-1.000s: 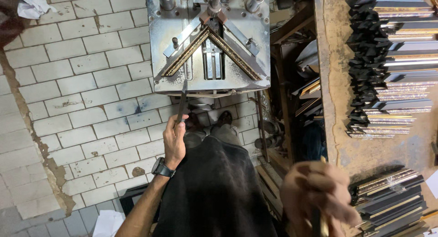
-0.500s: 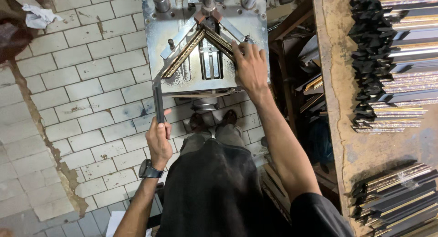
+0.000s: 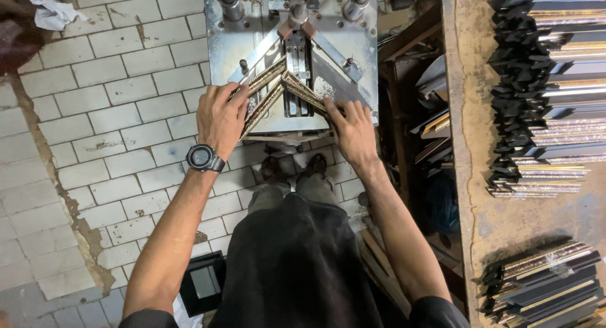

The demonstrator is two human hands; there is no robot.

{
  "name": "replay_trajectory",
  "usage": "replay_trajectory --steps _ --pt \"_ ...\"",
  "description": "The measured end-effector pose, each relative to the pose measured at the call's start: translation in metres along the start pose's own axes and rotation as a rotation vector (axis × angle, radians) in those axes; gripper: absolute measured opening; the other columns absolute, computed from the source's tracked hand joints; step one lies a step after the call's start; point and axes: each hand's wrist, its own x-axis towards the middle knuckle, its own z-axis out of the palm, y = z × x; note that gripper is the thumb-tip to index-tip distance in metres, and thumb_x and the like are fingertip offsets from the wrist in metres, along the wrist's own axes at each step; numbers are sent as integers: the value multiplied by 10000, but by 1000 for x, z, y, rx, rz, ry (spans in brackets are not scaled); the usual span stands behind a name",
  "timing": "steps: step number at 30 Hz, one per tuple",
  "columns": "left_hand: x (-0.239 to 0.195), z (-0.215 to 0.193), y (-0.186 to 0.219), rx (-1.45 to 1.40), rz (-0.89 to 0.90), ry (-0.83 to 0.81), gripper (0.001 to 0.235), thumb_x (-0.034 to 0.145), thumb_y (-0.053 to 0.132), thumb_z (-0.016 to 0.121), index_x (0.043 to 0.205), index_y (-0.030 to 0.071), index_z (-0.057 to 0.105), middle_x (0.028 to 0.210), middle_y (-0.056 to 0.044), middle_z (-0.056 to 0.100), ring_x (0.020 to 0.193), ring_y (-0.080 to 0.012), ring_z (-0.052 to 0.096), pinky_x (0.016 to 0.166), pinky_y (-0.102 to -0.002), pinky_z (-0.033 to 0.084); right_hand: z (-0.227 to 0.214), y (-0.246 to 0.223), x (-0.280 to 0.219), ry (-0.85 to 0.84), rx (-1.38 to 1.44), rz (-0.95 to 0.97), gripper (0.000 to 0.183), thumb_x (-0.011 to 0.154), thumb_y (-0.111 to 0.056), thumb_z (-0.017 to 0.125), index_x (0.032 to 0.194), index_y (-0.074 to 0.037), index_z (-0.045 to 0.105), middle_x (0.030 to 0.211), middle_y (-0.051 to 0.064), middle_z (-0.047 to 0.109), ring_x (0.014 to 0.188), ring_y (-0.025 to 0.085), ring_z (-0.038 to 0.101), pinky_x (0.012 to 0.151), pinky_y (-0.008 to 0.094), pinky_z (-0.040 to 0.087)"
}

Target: The person repeatedly picks up pre-cut gold frame pieces from a table, places them into a corner-joining machine, and secures the corners to form complete frames. Finished frames are stacked on the table.

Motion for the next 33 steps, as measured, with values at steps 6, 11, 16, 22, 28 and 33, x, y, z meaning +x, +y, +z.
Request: replay_trajectory --steps 6,11,16,22,28,33 --pt "25 23 2 37 -76 14 283 942 248 809 1219 201 780 1107 -72 503 1071 -277 436 883 -450 337 4 26 11 257 78 166 227 964 -135 803 1180 -86 752 1197 33 673 953 212 588 841 372 467" --pt "57 44 0 -29 -76 65 250 989 262 788 1236 218 779 1093 0 540 1051 -246 447 870 -450 334 4 34 44 151 -111 162 293 928 -179 807 1220 -157 791 1233 65 580 1077 254 534 888 388 431" --pt "48 55 0 -55 -81 31 283 1009 271 773 1288 230 749 1097 6 552 1060 -236 451 886 -440 343 13 29 66 118 -62 177 286 973 -252 795 1254 -202 777 1281 99 536 1086 295 468 867 407 350" --pt "54 56 -5 -24 -72 -4 326 1040 345 784 1353 263 738 1023 17 530 1024 -228 440 853 -428 336 26 31 72 96 -100 133 323 1041 -230 736 1364 -223 736 1301 50 576 1161 260 485 972 418 349" --pt "59 59 -4 14 -54 4 302 1073 347 776 1365 277 747 978 34 516 995 -219 423 845 -405 333 31 40 73 88 -117 123 336 1056 -193 734 1389 -235 732 1228 42 567 1104 260 463 951 420 355" --pt "56 54 -3 19 -63 1 266 1069 357 775 1327 292 765 930 29 504 928 -224 386 825 -396 333 35 39 70 110 -154 115 336 1047 -208 741 1381 -250 728 1177 34 552 1023 255 436 899 418 342"
